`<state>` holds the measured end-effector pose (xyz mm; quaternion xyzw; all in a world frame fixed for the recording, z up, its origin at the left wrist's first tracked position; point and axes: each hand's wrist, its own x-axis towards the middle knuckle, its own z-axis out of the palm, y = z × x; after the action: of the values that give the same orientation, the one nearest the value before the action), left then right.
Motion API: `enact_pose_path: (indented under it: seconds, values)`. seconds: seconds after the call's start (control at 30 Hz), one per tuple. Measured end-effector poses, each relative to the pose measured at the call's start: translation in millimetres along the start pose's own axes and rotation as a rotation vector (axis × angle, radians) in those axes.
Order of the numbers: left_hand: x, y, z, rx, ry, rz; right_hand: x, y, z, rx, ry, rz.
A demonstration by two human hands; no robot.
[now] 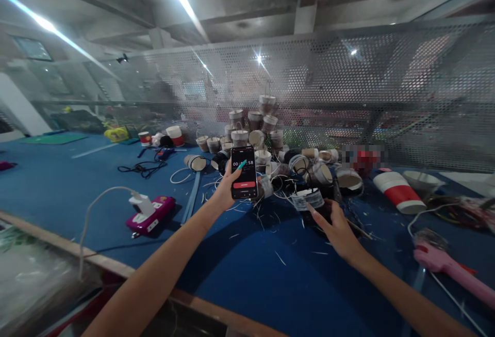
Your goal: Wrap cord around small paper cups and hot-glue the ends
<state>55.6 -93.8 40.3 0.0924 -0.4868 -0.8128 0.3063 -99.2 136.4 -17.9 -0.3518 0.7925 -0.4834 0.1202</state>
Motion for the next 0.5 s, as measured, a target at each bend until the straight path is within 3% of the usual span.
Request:
enact_pose_path:
  seconds: [0.2, 0.5]
  values:
    - [-1.9, 1.9, 2.5, 0.013, -0.008, -0.002, -0.2, 0.7, 0.1, -0.005, -0.006, 0.004]
    - [-5.0, -0.7, 3.3, 0.163, -0.139, 0.061, -0.2, 2.3, 0.0, 0.006, -0.003, -0.011]
